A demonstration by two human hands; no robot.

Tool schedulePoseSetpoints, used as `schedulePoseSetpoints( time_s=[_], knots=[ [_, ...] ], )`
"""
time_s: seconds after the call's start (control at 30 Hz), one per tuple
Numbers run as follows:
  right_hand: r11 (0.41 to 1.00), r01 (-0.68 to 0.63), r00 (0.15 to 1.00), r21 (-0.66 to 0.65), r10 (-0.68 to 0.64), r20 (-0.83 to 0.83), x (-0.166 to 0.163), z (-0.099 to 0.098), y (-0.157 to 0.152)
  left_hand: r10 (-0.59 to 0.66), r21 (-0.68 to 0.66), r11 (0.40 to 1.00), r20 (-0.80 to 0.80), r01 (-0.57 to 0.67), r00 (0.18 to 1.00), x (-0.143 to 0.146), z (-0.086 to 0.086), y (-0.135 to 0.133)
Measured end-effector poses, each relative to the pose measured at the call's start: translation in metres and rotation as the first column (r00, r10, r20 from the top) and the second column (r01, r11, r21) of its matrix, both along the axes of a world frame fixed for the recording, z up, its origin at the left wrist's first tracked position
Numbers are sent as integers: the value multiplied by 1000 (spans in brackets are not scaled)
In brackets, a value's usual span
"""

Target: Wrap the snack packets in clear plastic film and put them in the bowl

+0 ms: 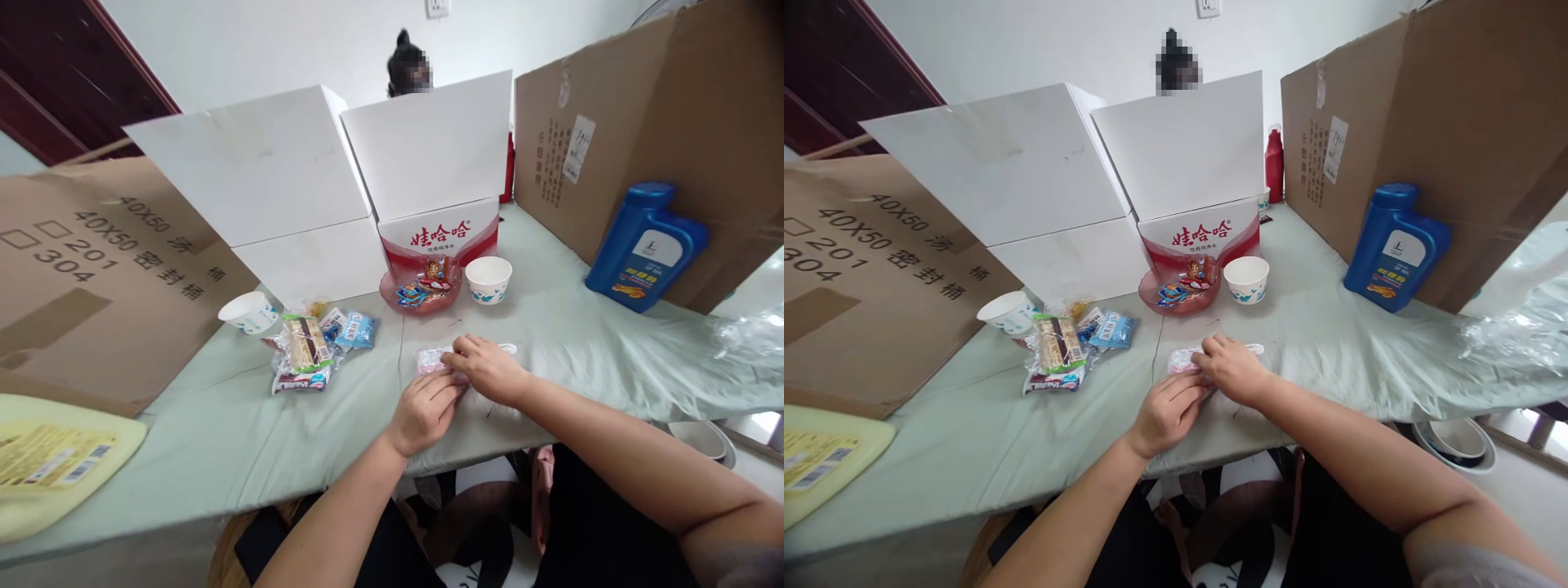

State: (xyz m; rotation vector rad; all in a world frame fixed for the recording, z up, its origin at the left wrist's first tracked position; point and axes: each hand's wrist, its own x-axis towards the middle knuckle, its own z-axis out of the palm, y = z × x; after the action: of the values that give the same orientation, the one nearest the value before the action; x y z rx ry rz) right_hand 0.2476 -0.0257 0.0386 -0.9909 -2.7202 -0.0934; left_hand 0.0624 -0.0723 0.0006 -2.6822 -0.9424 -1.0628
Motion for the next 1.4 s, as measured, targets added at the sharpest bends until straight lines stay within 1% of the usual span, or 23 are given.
schedulePoseSetpoints(
  time_s=[0.07, 0.13, 0.2, 0.27, 0.33, 0.4, 0.47, 0.5, 0.57, 0.63, 0.7, 0.77, 0.87, 0.93, 1.0, 1.03, 1.1, 1.13, 1.2, 1.27, 1.3, 1.33, 1.4],
  knots=[
    [996, 84, 996, -35, -82, 40, 17, 2, 10, 122, 19, 992, 14, -122, 992, -4, 2, -1],
    [973, 220, 972, -74, -212, 102, 41, 2, 22, 301, 17, 954, 9, -301, 954, -11, 4, 0],
    [902, 420, 895, -100, -395, 206, 62, 1, 33, 502, 8, 865, -17, -502, 865, -21, 6, 3],
    [815, 573, 805, -84, -540, 246, 74, -2, 40, 662, -1, 748, -50, -663, 747, -32, 6, 8],
    [804, 588, 807, -88, -576, 133, 74, -6, 41, 721, -17, 690, -69, -724, 689, -41, 5, 12],
    [884, 449, 881, -130, -462, -96, 63, -11, 37, 680, -36, 731, -59, -682, 731, -46, 4, 15],
    [965, 211, 921, -154, -249, -299, 46, -17, 29, 587, -35, 809, -11, -587, 809, -46, 6, 16],
    [984, 91, 924, -151, -140, -356, 37, -20, 24, 540, -22, 842, 20, -540, 841, -44, 8, 15],
    [986, -88, 922, -138, 28, -386, 21, -24, 17, 443, 15, 895, 79, -446, 893, -39, 14, 12],
    [975, -168, 926, -142, 107, -362, 13, -24, 13, 327, 13, 944, 114, -331, 938, -36, 22, 9],
    [971, -180, 924, -158, 111, -366, 15, -20, 13, 185, -50, 982, 124, -180, 975, -34, 28, 6],
    [966, -180, 902, -185, 87, -423, 25, -12, 16, 48, -147, 989, 107, -32, 993, -34, 34, 1],
    [942, -191, 851, -275, 20, -524, 49, -2, 25, -119, -301, 945, 44, 127, 992, -33, 41, -9],
    [926, -73, 804, -370, -164, -571, 64, 1, 33, -208, -395, 900, -17, 185, 978, -31, 44, -17],
    [888, 157, 689, -433, -412, -596, 74, 0, 39, -261, -475, 858, -81, 193, 962, -29, 47, -24],
    [865, 257, 620, -430, -489, -614, 76, -1, 40, -274, -505, 843, -106, 186, 956, -27, 48, -27],
    [880, 327, 562, -345, -474, -678, 73, 1, 37, -280, -539, 826, -133, 168, 951, -25, 48, -30],
    [918, 284, 591, -278, -395, -703, 70, 3, 32, -275, -546, 823, -140, 157, 951, -25, 48, -29],
    [981, 75, 733, -181, -177, -657, 61, 10, 19, -240, -549, 827, -152, 120, 959, -24, 47, -27],
    [963, -133, 887, -232, 11, -462, 52, 17, 4, -158, -543, 839, -178, 37, 971, -24, 46, -24],
    [938, -171, 942, -302, 66, -328, 49, 20, -2, -95, -532, 846, -199, -26, 975, -25, 46, -22],
    [916, -153, 978, -370, 86, -190, 47, 22, -7, -19, -515, 852, -222, -100, 975, -26, 44, -20],
    [905, 6, 998, -424, 22, 59, 47, 23, -12, 142, -464, 848, -267, -256, 953, -29, 40, -17]
  ],
)
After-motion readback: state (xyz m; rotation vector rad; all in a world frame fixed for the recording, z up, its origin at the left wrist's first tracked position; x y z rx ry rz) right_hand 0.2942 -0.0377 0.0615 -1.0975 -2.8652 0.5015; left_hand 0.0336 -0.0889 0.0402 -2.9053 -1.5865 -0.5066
